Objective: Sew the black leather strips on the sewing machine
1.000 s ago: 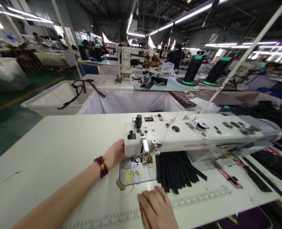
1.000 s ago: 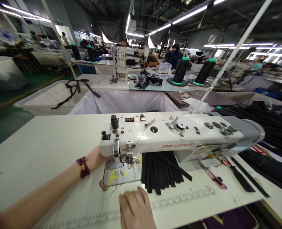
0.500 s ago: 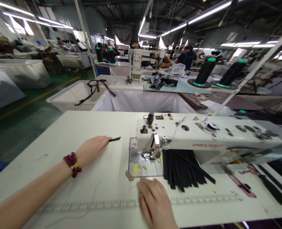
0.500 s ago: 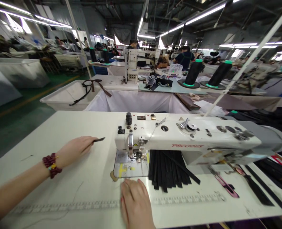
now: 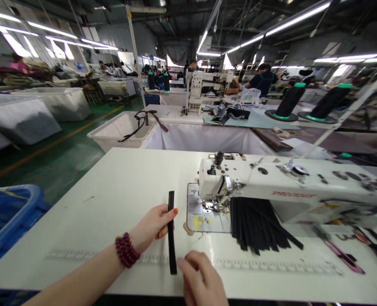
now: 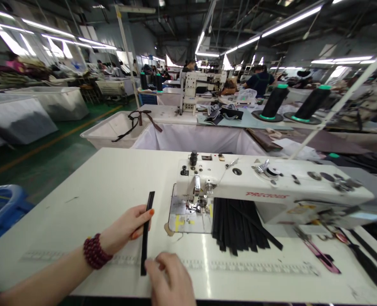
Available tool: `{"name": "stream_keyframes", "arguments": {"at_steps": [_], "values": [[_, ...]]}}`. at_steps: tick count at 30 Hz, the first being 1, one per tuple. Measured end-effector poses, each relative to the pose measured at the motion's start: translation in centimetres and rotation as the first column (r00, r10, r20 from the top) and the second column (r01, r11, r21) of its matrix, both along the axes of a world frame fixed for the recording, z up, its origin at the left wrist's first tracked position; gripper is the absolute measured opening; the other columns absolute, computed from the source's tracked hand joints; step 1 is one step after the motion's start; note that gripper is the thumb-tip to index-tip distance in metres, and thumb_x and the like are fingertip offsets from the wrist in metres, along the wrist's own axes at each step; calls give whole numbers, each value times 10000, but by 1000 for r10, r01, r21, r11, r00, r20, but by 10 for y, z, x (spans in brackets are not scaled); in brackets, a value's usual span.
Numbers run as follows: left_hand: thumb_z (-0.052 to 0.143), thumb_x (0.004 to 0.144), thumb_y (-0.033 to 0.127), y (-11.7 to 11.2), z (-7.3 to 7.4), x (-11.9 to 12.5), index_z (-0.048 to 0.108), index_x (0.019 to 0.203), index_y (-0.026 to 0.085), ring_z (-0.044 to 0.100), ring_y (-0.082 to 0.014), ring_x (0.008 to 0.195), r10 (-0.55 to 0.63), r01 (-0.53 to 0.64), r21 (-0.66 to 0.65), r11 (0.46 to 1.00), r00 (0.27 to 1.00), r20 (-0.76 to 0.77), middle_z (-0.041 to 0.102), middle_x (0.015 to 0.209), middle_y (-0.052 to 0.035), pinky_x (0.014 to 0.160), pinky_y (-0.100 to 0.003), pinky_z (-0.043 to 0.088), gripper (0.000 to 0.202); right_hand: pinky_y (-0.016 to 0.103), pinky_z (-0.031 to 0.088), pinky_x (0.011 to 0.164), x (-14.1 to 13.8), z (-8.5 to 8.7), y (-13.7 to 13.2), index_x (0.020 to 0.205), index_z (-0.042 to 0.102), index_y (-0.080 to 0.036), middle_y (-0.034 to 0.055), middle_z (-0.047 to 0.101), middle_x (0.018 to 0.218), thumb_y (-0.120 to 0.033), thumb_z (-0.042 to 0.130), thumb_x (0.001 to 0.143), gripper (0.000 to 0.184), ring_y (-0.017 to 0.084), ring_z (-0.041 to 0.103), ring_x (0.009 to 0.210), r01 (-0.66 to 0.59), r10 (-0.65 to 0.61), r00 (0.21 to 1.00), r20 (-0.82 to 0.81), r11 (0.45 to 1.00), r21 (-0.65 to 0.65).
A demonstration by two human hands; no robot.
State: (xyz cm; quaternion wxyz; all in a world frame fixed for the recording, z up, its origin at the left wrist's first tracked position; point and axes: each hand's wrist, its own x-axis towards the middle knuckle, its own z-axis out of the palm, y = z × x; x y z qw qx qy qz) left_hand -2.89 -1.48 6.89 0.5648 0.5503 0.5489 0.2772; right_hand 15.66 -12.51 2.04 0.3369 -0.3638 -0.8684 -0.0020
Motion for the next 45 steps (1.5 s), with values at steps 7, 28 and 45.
{"name": "stream_keyframes", "arguments": {"at_steps": [7, 28, 45], "values": [[491, 865, 730, -10, -42, 54, 565, 837, 195, 490, -142, 435, -136, 137, -41, 990, 990, 26, 547, 568, 22, 421, -259, 416, 542, 238, 546, 896, 51, -21, 20, 1035, 723, -179, 33, 747, 988, -134, 470, 1048, 256, 140, 691, 929, 9, -12, 1000, 7, 947, 320], [530, 996, 339, 26, -76, 41, 495, 1465, 191, 519, -272, 1360, -19, 717, 515, 470, 592, -806, 533, 1509, -112, 1163, -479, 392, 493, 308, 475, 1088, 54, -60, 26, 1051, 717, -195, 30, 764, 1044, -164, 573, 1016, 151, 156, 715, 1068, 196, -202, 979, 11, 962, 188], [489, 992, 312, 26, -74, 46, 516, 1460, 190, 489, -270, 1379, -1, 726, 481, 491, 553, -833, 561, 1483, -109, 1176, -501, 359, 484, 341, 373, 1165, 56, -39, 32, 995, 719, -169, 44, 756, 972, -150, 435, 1048, 289, 139, 720, 984, 247, -242, 969, -49, 947, 207]]}}
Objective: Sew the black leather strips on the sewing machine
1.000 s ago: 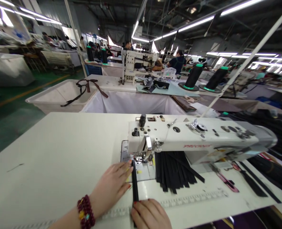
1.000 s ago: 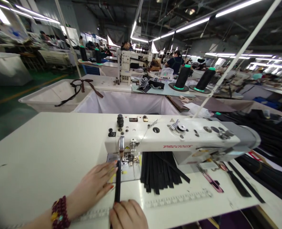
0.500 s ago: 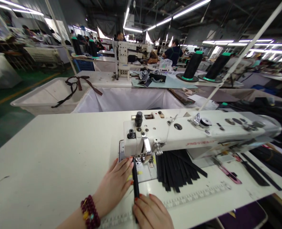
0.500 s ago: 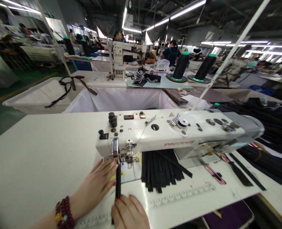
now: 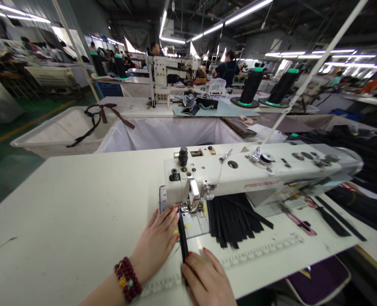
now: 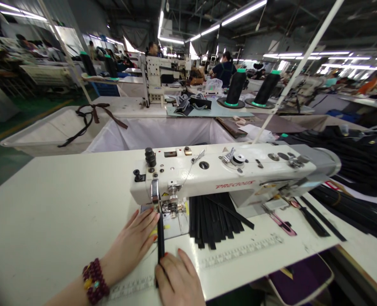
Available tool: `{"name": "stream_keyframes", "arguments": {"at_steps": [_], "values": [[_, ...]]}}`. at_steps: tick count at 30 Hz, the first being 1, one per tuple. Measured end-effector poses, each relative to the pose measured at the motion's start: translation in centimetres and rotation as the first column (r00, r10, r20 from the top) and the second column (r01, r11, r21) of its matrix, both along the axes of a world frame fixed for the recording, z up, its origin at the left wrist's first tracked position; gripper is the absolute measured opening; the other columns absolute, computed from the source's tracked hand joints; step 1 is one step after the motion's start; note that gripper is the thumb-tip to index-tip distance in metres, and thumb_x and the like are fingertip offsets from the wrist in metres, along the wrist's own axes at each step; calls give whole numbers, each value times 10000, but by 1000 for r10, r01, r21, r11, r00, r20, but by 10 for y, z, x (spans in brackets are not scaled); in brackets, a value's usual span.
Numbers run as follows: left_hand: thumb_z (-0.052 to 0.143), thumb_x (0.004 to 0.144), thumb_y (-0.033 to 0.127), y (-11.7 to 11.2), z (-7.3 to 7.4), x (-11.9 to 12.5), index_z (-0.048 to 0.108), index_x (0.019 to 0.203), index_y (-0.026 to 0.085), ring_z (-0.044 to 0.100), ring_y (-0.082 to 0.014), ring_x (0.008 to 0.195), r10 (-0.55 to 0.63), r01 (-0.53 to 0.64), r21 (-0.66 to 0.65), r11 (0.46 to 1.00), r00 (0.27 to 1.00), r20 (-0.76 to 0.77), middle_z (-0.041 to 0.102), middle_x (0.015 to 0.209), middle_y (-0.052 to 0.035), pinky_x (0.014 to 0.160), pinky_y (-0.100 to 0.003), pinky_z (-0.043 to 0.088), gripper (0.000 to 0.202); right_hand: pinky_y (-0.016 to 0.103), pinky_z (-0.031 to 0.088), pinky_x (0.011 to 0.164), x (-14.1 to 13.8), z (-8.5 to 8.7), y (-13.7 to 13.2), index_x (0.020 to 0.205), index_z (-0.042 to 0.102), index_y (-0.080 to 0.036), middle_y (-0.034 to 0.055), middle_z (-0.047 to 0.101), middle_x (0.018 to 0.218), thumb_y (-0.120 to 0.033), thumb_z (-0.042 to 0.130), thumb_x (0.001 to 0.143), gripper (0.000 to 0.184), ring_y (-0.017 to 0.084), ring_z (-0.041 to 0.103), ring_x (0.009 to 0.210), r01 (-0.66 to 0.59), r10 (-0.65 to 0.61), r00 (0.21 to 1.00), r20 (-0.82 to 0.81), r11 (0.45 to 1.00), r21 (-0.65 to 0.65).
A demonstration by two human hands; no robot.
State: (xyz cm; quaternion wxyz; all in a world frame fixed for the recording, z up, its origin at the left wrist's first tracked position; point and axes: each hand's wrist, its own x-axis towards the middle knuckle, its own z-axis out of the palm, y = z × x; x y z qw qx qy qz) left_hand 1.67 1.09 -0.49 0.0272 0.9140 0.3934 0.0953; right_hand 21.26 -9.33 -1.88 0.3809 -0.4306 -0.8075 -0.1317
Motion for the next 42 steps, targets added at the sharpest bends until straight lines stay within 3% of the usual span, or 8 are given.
{"name": "stream_keyframes", "arguments": {"at_steps": [4, 10, 18, 24, 32, 42], "values": [[496, 993, 311, -7, 2, -1, 559, 1419, 184, 510, -280, 1351, -18, 19, 47, 999, 1000, -13, 564, 1481, -101, 1173, -514, 360, 449, 381, 259, 1229, -5, -9, -9, 923, 711, -184, 7, 770, 948, -189, 437, 1056, 304, 144, 724, 938, 31, -31, 1000, -2, 997, 68], [524, 983, 304, -10, 0, -3, 586, 1384, 176, 512, -278, 1338, -52, 52, 66, 996, 999, 1, 577, 1469, -89, 1181, -500, 346, 426, 447, 229, 1241, -9, -28, -20, 842, 689, -214, -5, 760, 874, -233, 303, 1081, 454, 150, 711, 893, 129, -117, 987, -112, 985, 113], [492, 998, 314, 5, 0, 0, 597, 1360, 153, 530, -294, 1304, -20, 20, 46, 999, 1000, -8, 658, 1344, -122, 1155, -523, 365, 409, 441, 184, 1253, 0, -8, 3, 914, 693, -193, 15, 752, 915, -266, 362, 1083, 379, 156, 687, 957, 25, -22, 998, -54, 998, 52], [483, 999, 292, 11, -4, 2, 635, 1255, 163, 522, -301, 1290, 8, -9, 58, 998, 1000, 29, 677, 1265, -113, 1145, -526, 366, 325, 432, 82, 1264, 1, 3, 17, 968, 689, -172, 16, 757, 988, -358, 514, 1048, 268, 177, 666, 984, -8, 7, 1000, -19, 999, -40], [561, 966, 266, 13, -2, 6, 658, 1101, 169, 472, -331, 1318, 14, -15, 25, 1000, 999, 53, 659, 1257, -121, 1099, -522, 401, 192, 450, 29, 1259, 1, 10, 33, 1033, 688, -167, 41, 748, 1047, -327, 547, 1024, 213, 195, 660, 1016, -9, 10, 1000, 9, 993, -117], [511, 990, 303, 17, -3, 3, 666, 1131, 173, 482, -313, 1284, 5, -3, -17, 1000, 993, 115, 686, 1178, -104, 1097, -506, 412, 246, 496, 71, 1249, -1, 6, 56, 1128, 686, -141, 72, 723, 1105, -133, 459, 1020, 251, 207, 618, 1089, 7, 8, 997, 83, 985, -172]]}}
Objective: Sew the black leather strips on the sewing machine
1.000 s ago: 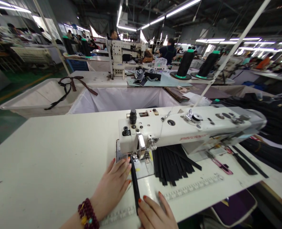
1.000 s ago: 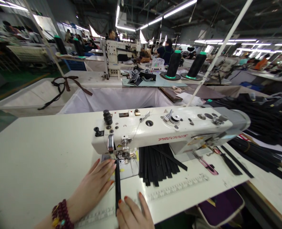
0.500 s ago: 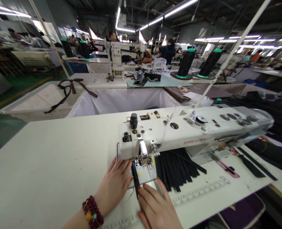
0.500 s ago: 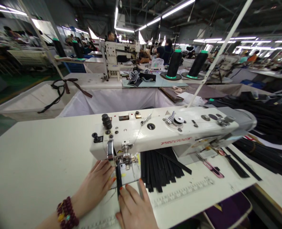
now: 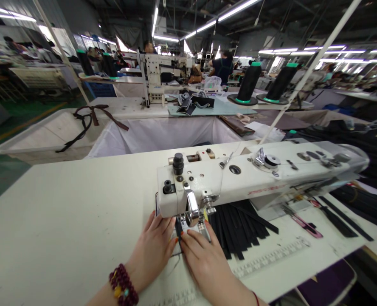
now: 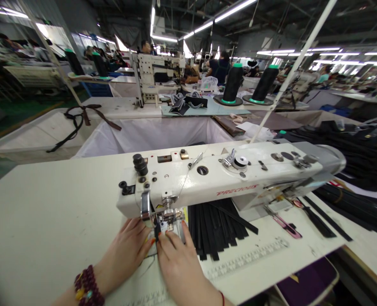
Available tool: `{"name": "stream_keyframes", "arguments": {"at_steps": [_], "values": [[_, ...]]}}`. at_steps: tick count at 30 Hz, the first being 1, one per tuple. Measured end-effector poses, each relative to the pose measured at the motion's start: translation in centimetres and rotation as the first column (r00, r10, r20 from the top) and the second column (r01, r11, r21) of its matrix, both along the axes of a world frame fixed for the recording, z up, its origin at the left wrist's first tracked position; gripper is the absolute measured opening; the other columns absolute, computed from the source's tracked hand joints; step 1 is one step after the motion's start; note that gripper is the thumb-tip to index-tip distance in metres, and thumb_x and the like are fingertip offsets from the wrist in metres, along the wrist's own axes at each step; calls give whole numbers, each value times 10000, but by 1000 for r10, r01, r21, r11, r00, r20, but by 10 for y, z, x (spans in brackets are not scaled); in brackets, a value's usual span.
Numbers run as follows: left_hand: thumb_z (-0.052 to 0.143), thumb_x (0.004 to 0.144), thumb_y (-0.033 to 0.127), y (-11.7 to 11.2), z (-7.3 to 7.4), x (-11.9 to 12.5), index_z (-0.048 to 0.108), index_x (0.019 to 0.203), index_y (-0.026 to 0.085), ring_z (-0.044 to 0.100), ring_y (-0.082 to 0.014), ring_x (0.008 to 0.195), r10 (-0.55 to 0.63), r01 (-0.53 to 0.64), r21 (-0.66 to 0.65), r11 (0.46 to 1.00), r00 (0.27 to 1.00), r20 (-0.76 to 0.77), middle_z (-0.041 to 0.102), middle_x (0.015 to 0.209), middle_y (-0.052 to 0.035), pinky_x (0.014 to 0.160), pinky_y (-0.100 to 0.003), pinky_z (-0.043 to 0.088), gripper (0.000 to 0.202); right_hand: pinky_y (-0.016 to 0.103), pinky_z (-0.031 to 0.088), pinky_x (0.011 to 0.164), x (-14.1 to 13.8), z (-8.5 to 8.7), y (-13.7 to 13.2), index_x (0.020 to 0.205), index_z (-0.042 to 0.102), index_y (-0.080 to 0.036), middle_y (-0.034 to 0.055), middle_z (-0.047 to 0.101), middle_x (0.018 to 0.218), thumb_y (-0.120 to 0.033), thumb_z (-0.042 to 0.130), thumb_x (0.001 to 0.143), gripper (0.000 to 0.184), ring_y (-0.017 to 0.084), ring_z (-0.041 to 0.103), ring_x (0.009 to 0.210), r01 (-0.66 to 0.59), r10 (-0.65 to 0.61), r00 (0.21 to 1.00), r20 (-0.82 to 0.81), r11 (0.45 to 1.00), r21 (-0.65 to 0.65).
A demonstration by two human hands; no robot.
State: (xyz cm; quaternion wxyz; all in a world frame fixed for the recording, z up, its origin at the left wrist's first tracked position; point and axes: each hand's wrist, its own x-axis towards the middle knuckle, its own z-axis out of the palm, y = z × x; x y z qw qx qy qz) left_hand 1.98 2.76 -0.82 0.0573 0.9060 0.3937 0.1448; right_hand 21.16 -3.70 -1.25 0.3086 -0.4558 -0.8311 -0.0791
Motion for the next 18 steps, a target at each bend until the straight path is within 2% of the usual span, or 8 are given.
{"name": "stream_keyframes", "arguments": {"at_steps": [5, 10, 14, 18], "values": [[504, 979, 284, 0, 2, 3, 670, 1034, 190, 474, -311, 1285, 18, -18, 7, 1000, 1000, 21, 689, 1128, -96, 1113, -524, 393, 199, 520, 106, 1241, -2, -2, 14, 1091, 701, -128, 82, 702, 1144, -86, 494, 986, 236, 212, 615, 1058, 13, -14, 997, 81, 1000, 4], [501, 965, 270, 4, 6, 3, 642, 853, 205, 478, -317, 1284, 6, -6, -10, 1000, 1000, 11, 692, 1095, -101, 1112, -537, 388, 192, 591, 248, 1180, -4, -6, 21, 1145, 708, -141, 108, 678, 1194, -113, 576, 953, 236, 265, 607, 1079, 56, -49, 978, 202, 998, -26], [531, 949, 269, 3, 5, 2, 676, 948, 194, 496, -319, 1273, 6, -6, -14, 1000, 1000, -8, 699, 1104, -103, 1109, -534, 394, 163, 573, 283, 1172, -8, -6, 21, 1157, 695, -123, 114, 677, 1212, -114, 579, 954, 234, 263, 605, 1095, 60, -53, 980, 192, 998, -32], [548, 948, 273, 3, 7, 0, 686, 1041, 172, 540, -327, 1229, 16, -16, -24, 1000, 1000, -19, 705, 1146, -117, 1103, -559, 397, 195, 490, 314, 1172, -3, 7, 10, 1191, 657, -137, 77, 695, 1190, -101, 518, 977, 258, 217, 620, 1098, 21, -14, 997, 77, 996, -90]]}}
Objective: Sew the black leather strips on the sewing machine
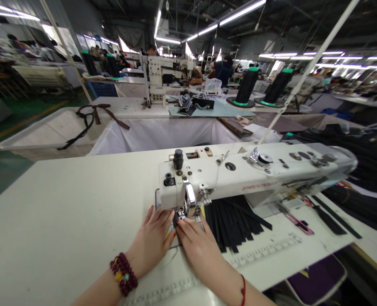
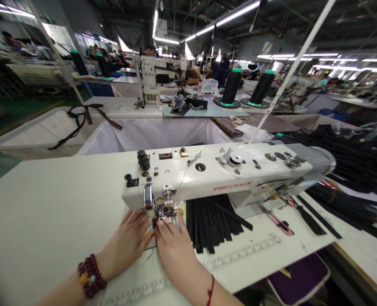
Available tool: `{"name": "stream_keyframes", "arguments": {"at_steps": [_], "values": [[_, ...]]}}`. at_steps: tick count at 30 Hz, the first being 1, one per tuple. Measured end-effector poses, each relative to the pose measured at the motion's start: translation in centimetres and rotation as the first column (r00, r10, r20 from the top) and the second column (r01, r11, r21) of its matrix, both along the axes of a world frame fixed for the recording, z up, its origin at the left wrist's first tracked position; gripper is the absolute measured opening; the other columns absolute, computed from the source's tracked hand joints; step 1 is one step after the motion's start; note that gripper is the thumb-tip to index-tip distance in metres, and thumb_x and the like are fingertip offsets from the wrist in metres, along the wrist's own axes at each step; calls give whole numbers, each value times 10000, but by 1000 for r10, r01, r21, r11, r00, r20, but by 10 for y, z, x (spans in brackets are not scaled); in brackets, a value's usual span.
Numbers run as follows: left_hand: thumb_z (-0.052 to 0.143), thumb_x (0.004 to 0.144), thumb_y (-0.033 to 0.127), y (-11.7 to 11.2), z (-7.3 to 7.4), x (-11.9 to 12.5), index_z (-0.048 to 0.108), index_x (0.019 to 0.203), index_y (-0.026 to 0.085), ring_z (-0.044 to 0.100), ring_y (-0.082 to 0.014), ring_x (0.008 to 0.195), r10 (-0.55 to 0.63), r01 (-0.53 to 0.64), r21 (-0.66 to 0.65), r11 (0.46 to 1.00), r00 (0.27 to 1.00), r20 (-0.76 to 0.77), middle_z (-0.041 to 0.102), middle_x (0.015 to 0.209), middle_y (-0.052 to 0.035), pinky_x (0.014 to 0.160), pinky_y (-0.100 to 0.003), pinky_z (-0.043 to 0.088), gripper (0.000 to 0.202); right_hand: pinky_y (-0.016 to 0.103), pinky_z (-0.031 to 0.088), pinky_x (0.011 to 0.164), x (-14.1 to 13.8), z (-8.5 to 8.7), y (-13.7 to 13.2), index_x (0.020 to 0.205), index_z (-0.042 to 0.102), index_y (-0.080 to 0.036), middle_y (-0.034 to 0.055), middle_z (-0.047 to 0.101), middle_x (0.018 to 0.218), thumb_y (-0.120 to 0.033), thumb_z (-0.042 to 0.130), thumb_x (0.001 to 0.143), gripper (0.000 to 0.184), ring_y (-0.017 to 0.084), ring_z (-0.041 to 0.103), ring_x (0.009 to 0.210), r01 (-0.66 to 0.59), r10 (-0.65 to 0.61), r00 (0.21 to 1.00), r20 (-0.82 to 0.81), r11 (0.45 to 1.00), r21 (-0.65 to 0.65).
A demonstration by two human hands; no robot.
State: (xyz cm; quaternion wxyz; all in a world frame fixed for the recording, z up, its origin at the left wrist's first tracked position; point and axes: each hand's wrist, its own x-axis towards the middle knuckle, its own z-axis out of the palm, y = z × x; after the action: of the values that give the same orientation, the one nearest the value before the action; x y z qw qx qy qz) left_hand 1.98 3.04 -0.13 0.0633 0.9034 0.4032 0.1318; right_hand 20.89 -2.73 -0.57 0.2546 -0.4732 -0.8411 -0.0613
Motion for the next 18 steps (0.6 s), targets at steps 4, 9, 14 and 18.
{"name": "stream_keyframes", "arguments": {"at_steps": [4, 9, 14, 18], "values": [[429, 976, 177, 17, 10, -3, 693, 1004, 171, 601, -304, 1148, -10, 12, -36, 999, 999, 49, 718, 1115, -116, 1099, -593, 398, 266, 445, 413, 1087, 54, 15, -24, 1241, 601, -170, 83, 682, 1195, -150, 430, 1016, 284, 211, 627, 1107, 81, -83, 994, -75, 996, -20], [420, 942, 125, 49, 19, -1, 715, 961, 200, 618, -282, 1132, -72, 75, -34, 997, 994, 80, 733, 1089, -88, 1094, -526, 438, 304, 459, 531, 846, 172, 3, -48, 1287, 569, -137, 173, 639, 1164, -356, 378, 1040, 381, 309, 635, 993, 485, -488, 867, 101, 873, 58], [456, 931, 119, 47, 20, -13, 717, 1069, 203, 593, -267, 1200, -126, 128, -38, 991, 991, 45, 719, 1221, -73, 1131, -518, 400, 307, 444, 535, 776, 224, -24, -55, 1161, 618, -141, 137, 643, 1007, -282, 357, 1014, 331, 300, 635, 881, 524, -510, 817, 269, 851, 22], [409, 936, 102, 28, 16, -49, 615, 1341, 234, 564, -246, 1272, -97, 96, -28, 995, 994, -55, 644, 1387, -72, 1154, -560, 349, 473, 422, 527, 787, 226, -29, -56, 1119, 619, -152, 131, 635, 1007, -248, 362, 1000, 298, 288, 630, 909, 533, -521, 804, 287, 845, 41]]}}
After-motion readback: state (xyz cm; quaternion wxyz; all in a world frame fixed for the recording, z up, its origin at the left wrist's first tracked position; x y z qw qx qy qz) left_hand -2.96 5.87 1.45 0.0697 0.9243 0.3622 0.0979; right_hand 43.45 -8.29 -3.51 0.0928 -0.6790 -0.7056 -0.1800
